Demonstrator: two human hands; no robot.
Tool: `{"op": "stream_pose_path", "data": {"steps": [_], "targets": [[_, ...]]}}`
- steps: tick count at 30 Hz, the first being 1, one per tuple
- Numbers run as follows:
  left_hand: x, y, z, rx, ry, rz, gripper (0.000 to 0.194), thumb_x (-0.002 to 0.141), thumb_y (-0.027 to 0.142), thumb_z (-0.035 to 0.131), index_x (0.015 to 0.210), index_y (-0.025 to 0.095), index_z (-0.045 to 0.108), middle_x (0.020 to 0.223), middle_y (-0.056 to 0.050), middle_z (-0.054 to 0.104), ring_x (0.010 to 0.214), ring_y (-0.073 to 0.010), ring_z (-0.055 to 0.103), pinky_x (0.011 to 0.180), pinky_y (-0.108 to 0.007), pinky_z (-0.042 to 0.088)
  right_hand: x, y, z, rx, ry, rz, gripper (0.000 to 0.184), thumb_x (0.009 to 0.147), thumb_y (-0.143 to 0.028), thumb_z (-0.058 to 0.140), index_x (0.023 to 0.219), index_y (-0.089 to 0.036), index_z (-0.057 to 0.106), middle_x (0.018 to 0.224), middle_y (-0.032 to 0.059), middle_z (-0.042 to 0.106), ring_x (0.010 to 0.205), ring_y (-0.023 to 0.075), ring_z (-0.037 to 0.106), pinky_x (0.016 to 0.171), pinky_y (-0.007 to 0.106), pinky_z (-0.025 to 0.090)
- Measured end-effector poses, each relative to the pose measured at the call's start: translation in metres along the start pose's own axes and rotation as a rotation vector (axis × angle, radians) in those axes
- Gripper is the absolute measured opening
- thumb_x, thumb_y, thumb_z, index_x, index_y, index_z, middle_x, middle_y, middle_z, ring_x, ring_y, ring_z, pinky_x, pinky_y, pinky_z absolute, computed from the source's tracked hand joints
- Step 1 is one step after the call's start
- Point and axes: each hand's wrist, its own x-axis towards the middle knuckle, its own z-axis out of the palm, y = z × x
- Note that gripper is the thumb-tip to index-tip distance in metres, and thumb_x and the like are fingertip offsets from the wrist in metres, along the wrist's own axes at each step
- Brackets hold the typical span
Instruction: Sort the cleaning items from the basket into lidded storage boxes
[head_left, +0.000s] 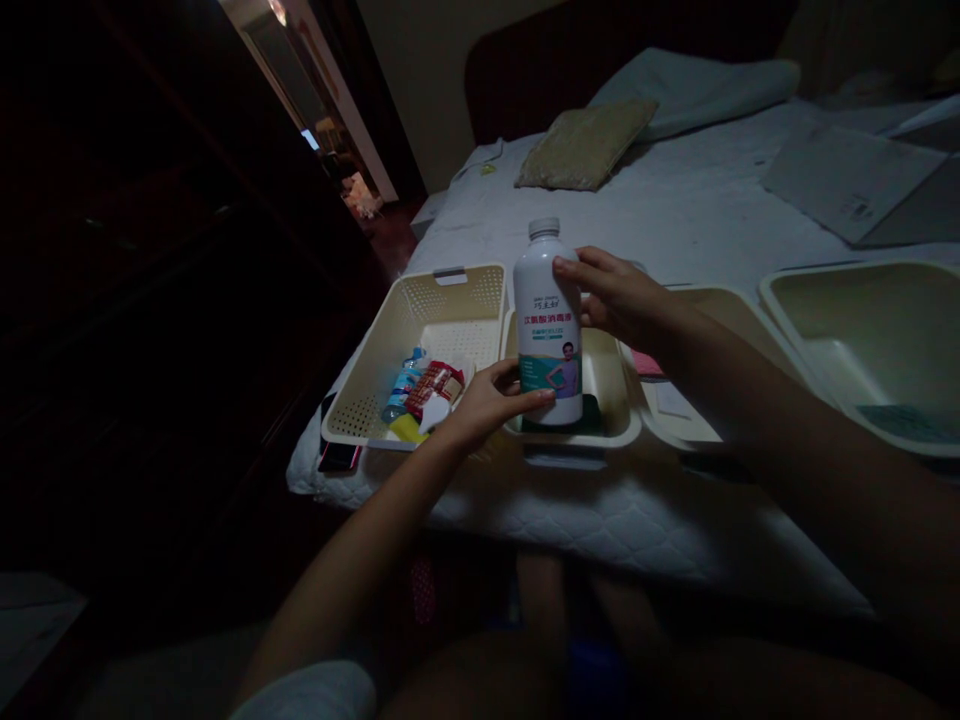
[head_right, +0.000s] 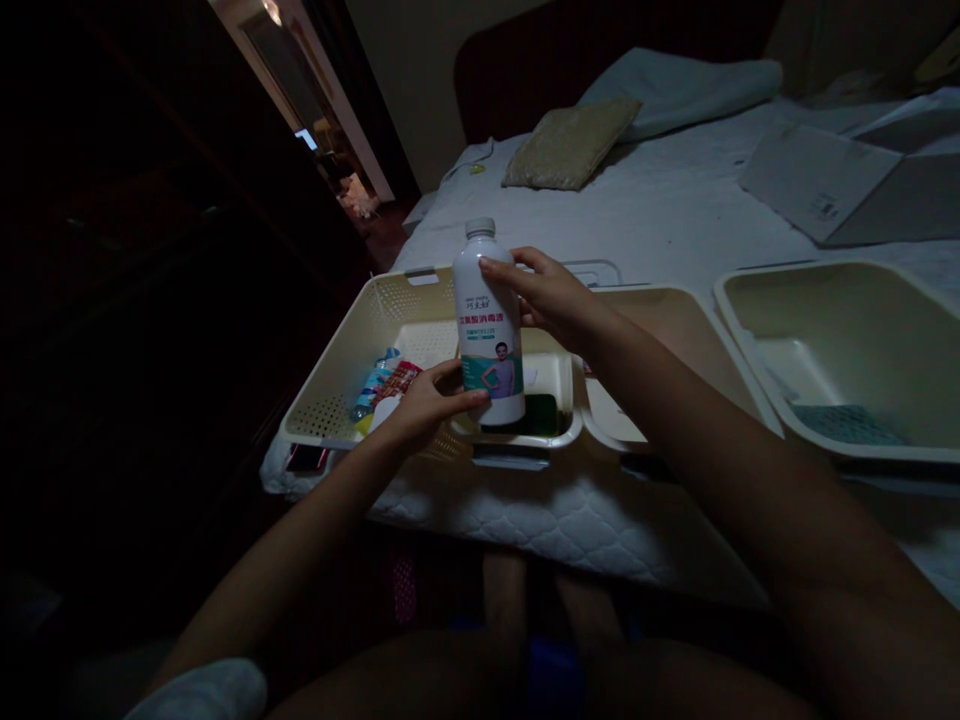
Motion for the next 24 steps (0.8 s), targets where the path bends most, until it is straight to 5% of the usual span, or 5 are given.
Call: {"op": "stream_pose_path", "data": {"steps": [4,8,15,24], "targets": [[0.000,0.004,0.002,-0.027,0.036,0.016,0.049,0.054,0.029,0.088,0.097,0.014,0.070,0.106,-0.011,0.073,0.099,-0.0221,0.067,0.095,-0.039,0.049,-0.003,-0.004,0.002,-0.073,0.004,0.003,0.039,0.084,-0.051,0.061,0.112,-0.025,0.052,0.114,0.0074,0.063,0.101,0.0222,0.063,0.078,0.034,0.056],[-0.001,0.007,0.011,-0.074,0.107,-0.071,0.045,0.056,0.035,0.086,0.094,0.015,0.071,0.100,-0.009,0.074,0.092,-0.0204,0.068,0.087,-0.035,0.051,-0.008,-0.002,0.007,-0.189,0.094,0.095,0.071,0.078,-0.056,0.067,0.135,-0.028,0.036,0.125,0.0131,0.059,0.105,0.0271,0.063,0.080,0.040,0.058],[0.007,0.007,0.030,-0.029,0.090,-0.011,0.051,0.052,0.038,0.087,0.093,0.013,0.070,0.097,-0.008,0.073,0.089,-0.0187,0.067,0.088,-0.035,0.051,-0.017,0.008,0.003,-0.391,0.150,0.044,0.093,0.065,-0.050,0.078,0.139,-0.023,0.028,0.115,0.0138,0.062,0.099,0.0303,0.065,0.082,0.045,0.058],[0.046,0.011,0.079,0.122,-0.068,0.152,0.050,0.054,0.035,0.086,0.094,0.013,0.065,0.099,-0.012,0.072,0.089,-0.0199,0.068,0.087,-0.037,0.052,-0.045,-0.004,-0.058,-0.430,0.351,-0.126,0.091,0.062,-0.042,0.080,0.138,-0.028,0.031,0.108,0.0075,0.062,0.094,0.0274,0.065,0.076,0.045,0.059]]}}
